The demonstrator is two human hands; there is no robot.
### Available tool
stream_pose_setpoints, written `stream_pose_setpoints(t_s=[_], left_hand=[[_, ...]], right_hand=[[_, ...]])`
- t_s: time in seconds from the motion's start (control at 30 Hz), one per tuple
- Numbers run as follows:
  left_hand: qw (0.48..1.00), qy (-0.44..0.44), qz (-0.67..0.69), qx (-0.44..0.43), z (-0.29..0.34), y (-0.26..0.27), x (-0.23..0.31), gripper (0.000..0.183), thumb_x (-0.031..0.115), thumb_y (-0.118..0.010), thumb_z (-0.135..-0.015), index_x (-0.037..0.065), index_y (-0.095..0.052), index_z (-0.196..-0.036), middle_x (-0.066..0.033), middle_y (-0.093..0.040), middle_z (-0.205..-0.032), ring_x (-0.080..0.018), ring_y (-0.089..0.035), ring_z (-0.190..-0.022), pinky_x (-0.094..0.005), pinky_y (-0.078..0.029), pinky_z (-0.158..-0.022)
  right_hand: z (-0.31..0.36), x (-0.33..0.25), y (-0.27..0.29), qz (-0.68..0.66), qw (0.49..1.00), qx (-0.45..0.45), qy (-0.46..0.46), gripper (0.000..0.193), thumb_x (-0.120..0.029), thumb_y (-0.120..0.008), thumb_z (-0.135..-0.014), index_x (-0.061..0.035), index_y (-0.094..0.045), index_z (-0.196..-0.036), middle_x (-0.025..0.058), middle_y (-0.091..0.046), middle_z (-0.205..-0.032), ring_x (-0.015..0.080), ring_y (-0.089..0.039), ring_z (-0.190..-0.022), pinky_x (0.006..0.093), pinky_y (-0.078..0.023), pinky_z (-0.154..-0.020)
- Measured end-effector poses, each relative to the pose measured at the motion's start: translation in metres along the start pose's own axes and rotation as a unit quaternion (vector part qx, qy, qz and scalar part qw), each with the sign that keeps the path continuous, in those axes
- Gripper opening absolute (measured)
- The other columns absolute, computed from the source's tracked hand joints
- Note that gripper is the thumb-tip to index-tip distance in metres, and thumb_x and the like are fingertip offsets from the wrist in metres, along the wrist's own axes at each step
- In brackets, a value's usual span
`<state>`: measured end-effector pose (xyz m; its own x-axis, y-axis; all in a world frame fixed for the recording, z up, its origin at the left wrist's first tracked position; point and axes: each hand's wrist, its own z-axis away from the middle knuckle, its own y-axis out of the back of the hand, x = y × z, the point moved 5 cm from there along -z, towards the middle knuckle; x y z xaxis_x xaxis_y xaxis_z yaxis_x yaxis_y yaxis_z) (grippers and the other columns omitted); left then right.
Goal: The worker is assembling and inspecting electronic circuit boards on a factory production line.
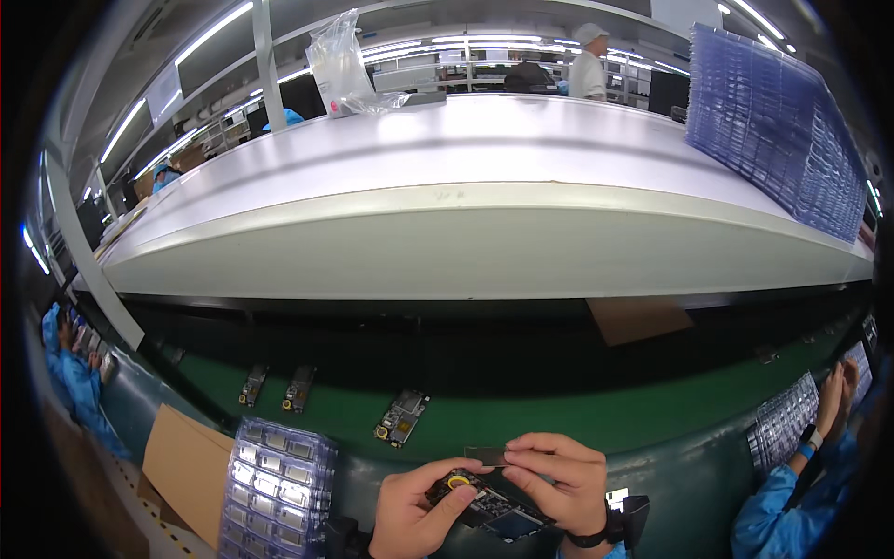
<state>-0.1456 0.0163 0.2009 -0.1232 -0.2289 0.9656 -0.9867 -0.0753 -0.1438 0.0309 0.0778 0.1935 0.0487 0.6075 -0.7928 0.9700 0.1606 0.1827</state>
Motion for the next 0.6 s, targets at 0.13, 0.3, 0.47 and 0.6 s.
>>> stream_pose_setpoints(t_s=[0.13, 0.3, 0.47, 0.6], left_hand=[[0.997, -0.025, -0.063, -0.026, 0.001, 0.0, 0.008, 0.021, -0.002, -0.065, -0.096, -0.005, -0.069, -0.117, -0.0031, -0.069, -0.096, -0.0057, -0.059, -0.08, -0.0193, -0.049, -0.07], [0.996, -0.017, -0.083, -0.02, -0.002, -0.003, 0.006, 0.02, -0.002, -0.066, -0.095, -0.005, -0.07, -0.114, -0.0026, -0.069, -0.092, -0.0056, -0.059, -0.078, -0.0191, -0.048, -0.068], [0.994, -0.013, -0.101, -0.029, -0.004, -0.006, 0.005, 0.018, -0.001, -0.066, -0.096, -0.004, -0.071, -0.113, -0.0034, -0.071, -0.096, -0.0062, -0.06, -0.079, -0.0202, -0.049, -0.069], [0.999, -0.026, -0.02, 0.034, -0.006, 0.0, -0.004, 0.022, 0.002, -0.065, -0.098, -0.004, -0.068, -0.119, -0.0055, -0.073, -0.102, -0.0071, -0.061, -0.087, -0.0216, -0.05, -0.076]], right_hand=[[0.001, 0.002, 0.0, -0.046, 0.999, -0.002, -0.004, 0.019, 0.002, -0.081, -0.081, 0.001, -0.079, -0.1, 0.0155, -0.075, -0.112, 0.0232, -0.075, -0.097, 0.0295, -0.06, -0.084], [0.004, 0.011, 0.0, -0.073, 0.996, -0.023, -0.048, 0.021, 0.005, -0.081, -0.078, 0.0023, -0.079, -0.099, 0.0177, -0.077, -0.104, 0.0242, -0.076, -0.093, 0.0301, -0.06, -0.083], [0.001, 0.003, 0.002, -0.001, 1.0, -0.014, -0.002, 0.021, 0.004, -0.081, -0.078, 0.0035, -0.078, -0.099, 0.0183, -0.076, -0.102, 0.0233, -0.076, -0.088, 0.0296, -0.06, -0.08], [0.003, -0.004, 0.008, 0.057, 0.992, 0.107, 0.031, 0.023, 0.006, -0.081, -0.072, 0.0043, -0.078, -0.095, 0.0168, -0.075, -0.099, 0.0232, -0.071, -0.084, 0.0296, -0.057, -0.072]])
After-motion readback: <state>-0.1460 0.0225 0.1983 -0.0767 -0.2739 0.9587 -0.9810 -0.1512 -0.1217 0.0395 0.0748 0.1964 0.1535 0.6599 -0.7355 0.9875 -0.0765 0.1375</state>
